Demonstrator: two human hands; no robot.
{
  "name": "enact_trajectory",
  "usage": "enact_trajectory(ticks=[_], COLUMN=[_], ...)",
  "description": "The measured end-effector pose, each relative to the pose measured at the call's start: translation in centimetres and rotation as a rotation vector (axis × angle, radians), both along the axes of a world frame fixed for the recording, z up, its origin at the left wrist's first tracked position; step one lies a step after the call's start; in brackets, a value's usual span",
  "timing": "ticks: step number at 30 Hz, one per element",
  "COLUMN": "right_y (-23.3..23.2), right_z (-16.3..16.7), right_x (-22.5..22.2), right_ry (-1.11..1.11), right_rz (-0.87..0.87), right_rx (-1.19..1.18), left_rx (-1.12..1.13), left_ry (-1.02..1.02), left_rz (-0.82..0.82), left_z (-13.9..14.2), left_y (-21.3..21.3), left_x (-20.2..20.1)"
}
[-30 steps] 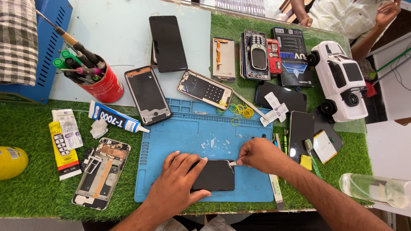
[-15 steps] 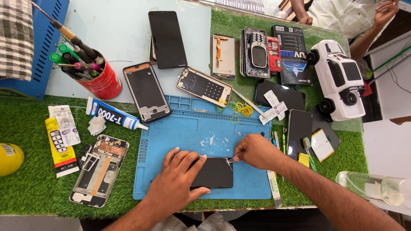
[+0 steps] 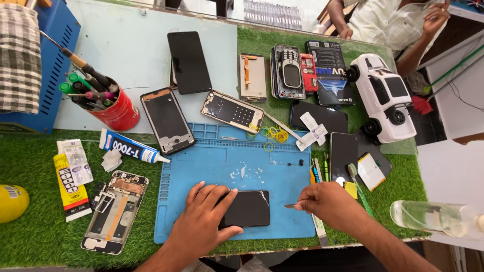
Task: The person holds a smartphone on a blue repair mat and uses a small blade to scrape old adhesive and residue from the edge of the phone's screen, working around the perimeter. They then pick up a toothbrush and brush the screen surface to clear away debris.
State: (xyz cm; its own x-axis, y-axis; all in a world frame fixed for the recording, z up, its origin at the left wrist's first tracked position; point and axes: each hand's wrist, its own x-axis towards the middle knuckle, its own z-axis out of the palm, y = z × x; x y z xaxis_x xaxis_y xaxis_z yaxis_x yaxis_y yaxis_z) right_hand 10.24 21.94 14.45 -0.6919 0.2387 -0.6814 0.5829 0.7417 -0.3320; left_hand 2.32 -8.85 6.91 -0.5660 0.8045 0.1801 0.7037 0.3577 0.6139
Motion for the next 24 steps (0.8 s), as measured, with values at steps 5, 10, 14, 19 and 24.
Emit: enact_trajectory(ticks=[5, 10, 14, 19, 24], right_y=[-0.8, -2.6, -2.0, -1.9, -3.2], right_z=[-2.4, -4.6, -5.0, -4.0, -3.2], right_x=[1.9, 2.1, 1.6, 1.2, 1.0], right_ry=[0.220, 0.250, 0.159, 0.124, 0.384], right_rz=[-0.028, -0.185, -0.177, -0.172, -0.059], right_rx=[-0.023, -0.116, -0.110, -0.109, -0.015], left_rx=[-0.001, -0.022, -0.013, -0.021, -0.022], left_ry=[0.038, 0.036, 0.055, 0.041, 0.053], left_rz=[0.018, 0.016, 0.032, 0.014, 0.013], left_z=[-0.1, 0.0, 0.0, 0.0, -0.2], left_y=[0.5, 0.3, 0.3, 0.5, 0.4], left_x=[0.4, 0.8, 0.7, 0.7, 0.5])
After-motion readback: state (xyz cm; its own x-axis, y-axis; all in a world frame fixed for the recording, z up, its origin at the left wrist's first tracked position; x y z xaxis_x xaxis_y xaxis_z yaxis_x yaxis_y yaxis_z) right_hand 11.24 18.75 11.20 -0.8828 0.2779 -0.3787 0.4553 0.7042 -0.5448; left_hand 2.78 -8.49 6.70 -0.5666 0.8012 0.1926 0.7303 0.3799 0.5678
